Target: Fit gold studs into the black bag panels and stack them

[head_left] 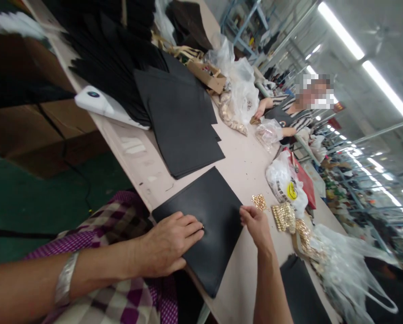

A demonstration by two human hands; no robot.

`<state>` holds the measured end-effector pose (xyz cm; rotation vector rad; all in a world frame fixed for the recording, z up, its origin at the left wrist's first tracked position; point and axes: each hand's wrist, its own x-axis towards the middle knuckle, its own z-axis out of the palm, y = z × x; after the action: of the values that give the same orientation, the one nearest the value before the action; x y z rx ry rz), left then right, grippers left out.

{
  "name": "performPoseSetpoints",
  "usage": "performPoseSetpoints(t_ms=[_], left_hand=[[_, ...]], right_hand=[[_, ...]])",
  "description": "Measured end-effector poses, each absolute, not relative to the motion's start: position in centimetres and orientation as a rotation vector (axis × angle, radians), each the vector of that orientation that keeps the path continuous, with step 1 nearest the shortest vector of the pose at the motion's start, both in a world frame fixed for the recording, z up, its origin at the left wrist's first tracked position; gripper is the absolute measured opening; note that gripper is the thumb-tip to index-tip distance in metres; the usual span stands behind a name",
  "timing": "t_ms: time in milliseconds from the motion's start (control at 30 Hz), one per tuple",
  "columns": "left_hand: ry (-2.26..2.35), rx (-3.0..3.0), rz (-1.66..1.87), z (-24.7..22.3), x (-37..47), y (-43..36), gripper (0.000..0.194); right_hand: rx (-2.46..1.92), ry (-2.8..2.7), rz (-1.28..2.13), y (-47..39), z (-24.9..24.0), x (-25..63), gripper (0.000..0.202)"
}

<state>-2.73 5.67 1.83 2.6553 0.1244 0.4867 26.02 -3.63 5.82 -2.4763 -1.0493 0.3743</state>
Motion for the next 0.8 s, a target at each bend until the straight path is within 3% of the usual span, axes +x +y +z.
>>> performPoseSetpoints(t_ms=[167, 567, 800], left_hand=[[0.11, 2.679, 0.493, 1.6, -2.8, 5.7, 0.063], [0.106, 2.617, 0.514, 1.5, -3.0, 5.6, 0.056], [0.116, 2.584, 0.534, 1.1, -3.0, 5.5, 0.056]], right_hand=[[-2.063, -1.051, 0.882, -5.1, 5.0, 17.8, 0.029], [-2.277, -1.34, 0.854, -3.2, 6.5, 15.4, 0.02], [-2.36, -1.135, 1.113, -1.4, 6.6, 16.1, 0.007]])
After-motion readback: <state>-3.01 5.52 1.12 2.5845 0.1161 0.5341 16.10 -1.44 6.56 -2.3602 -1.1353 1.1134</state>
